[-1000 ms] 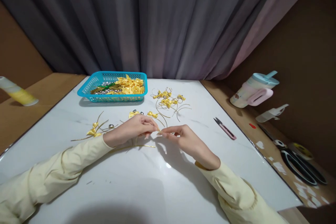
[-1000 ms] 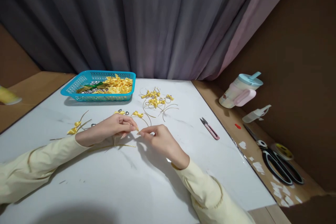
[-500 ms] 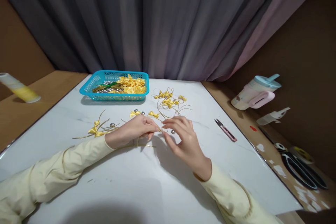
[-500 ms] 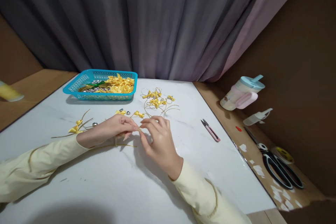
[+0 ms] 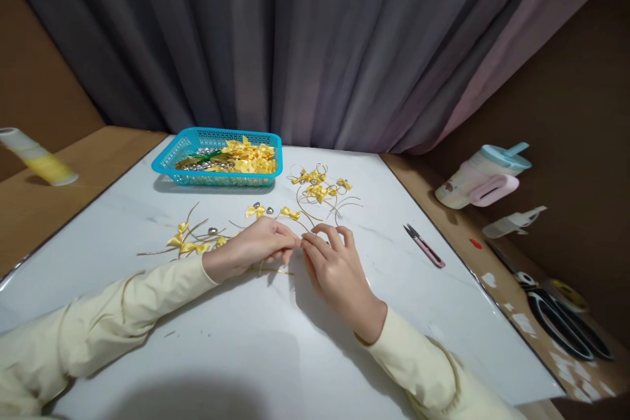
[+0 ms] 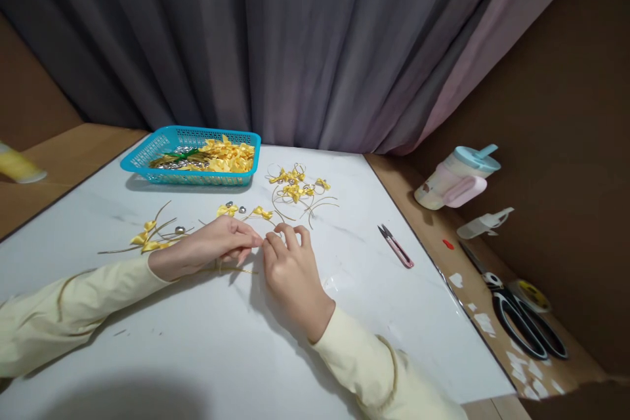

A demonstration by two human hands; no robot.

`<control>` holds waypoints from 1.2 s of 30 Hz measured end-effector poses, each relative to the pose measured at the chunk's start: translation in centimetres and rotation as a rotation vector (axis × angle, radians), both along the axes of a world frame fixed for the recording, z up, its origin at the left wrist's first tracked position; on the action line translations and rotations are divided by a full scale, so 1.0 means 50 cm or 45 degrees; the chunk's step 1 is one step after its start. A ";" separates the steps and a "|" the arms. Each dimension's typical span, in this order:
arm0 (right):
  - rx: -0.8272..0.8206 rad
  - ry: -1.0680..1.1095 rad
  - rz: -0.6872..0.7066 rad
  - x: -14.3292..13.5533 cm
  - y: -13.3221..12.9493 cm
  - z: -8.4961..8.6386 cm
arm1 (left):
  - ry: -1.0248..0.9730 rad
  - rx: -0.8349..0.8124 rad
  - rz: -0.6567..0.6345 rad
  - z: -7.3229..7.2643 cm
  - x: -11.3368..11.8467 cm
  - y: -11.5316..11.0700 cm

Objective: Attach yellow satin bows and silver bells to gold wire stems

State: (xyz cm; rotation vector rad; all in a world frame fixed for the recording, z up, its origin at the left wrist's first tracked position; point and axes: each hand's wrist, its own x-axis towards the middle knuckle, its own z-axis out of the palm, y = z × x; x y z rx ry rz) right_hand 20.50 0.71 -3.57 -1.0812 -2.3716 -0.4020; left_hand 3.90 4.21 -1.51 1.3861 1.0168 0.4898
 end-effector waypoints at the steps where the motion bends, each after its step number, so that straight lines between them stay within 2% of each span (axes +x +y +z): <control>1: 0.023 -0.029 0.001 -0.002 0.001 -0.002 | 0.006 0.004 -0.002 0.000 0.000 0.000; 5: 0.025 -0.040 0.023 -0.004 0.006 -0.009 | 0.024 0.018 -0.009 -0.003 -0.001 -0.001; 10: -0.196 0.284 0.027 0.011 0.016 -0.003 | 0.018 -0.004 0.003 -0.006 -0.001 0.002; 14: -0.241 0.424 0.015 0.024 0.019 0.013 | -0.007 -0.038 0.020 0.004 0.001 0.001; 18: -0.208 0.345 0.046 0.025 0.013 0.021 | -0.015 -0.038 0.044 0.009 0.002 0.000; 26: -0.046 0.061 0.055 0.013 0.010 0.010 | -0.007 0.034 0.001 -0.010 -0.005 0.005; 36: 0.036 -0.045 0.073 0.003 0.012 0.003 | 0.075 0.071 -0.022 -0.007 -0.002 0.001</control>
